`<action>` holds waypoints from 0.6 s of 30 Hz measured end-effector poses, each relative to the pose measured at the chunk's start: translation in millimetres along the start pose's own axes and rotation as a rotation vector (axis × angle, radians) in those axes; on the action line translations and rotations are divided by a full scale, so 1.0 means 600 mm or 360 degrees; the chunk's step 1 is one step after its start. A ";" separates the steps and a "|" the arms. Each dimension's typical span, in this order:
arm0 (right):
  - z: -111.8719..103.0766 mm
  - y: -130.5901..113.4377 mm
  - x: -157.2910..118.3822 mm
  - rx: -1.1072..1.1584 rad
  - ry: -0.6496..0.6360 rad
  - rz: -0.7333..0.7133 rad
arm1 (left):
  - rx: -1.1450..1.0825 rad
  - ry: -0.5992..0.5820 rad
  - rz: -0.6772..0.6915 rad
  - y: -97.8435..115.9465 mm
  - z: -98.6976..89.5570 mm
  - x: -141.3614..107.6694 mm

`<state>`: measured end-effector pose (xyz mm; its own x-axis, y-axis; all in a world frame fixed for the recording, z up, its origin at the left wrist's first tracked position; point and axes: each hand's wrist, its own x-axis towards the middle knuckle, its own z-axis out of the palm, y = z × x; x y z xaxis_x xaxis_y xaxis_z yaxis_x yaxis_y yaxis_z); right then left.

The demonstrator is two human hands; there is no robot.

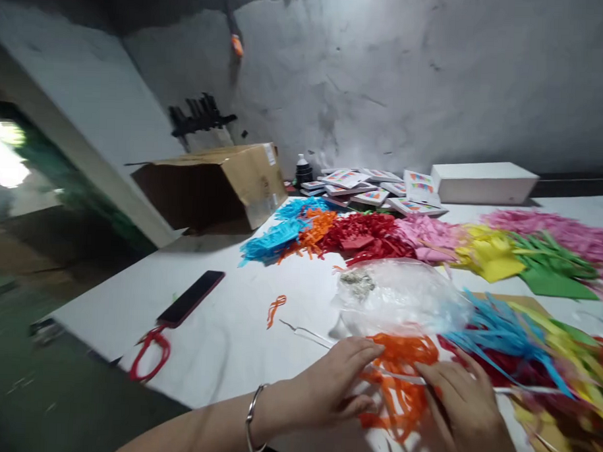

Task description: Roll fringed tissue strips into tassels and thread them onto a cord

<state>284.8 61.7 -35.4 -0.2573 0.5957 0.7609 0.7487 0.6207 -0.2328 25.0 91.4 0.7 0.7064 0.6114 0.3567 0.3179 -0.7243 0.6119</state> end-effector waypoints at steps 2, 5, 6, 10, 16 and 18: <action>-0.009 -0.012 0.013 -0.0043 -0.0070 -0.0054 | -0.0075 -0.0067 -0.0021 0.006 0.021 0.040; -0.027 -0.005 0.021 -0.0096 -0.0072 -0.0016 | -0.0218 -0.0147 -0.0150 0.022 0.023 0.082; -0.035 0.002 0.020 -0.0140 -0.0085 0.0015 | -0.0295 -0.0158 -0.0192 0.026 0.015 0.088; -0.074 0.041 0.008 -0.0357 -0.0086 0.0134 | -0.0965 0.0100 -0.0739 0.027 -0.057 0.070; -0.093 0.061 0.015 -0.0435 0.0037 0.0185 | -0.0457 0.0508 -0.1049 -0.016 -0.161 0.021; -0.083 0.041 0.028 -0.0397 0.0015 0.0157 | -0.0041 0.0395 -0.0798 -0.017 -0.152 0.030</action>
<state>329.0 61.7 2.0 -0.1708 0.6415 0.7479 0.8976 0.4144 -0.1504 -23.0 138.8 65.3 0.3016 0.9379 0.1714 0.5586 -0.3195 0.7654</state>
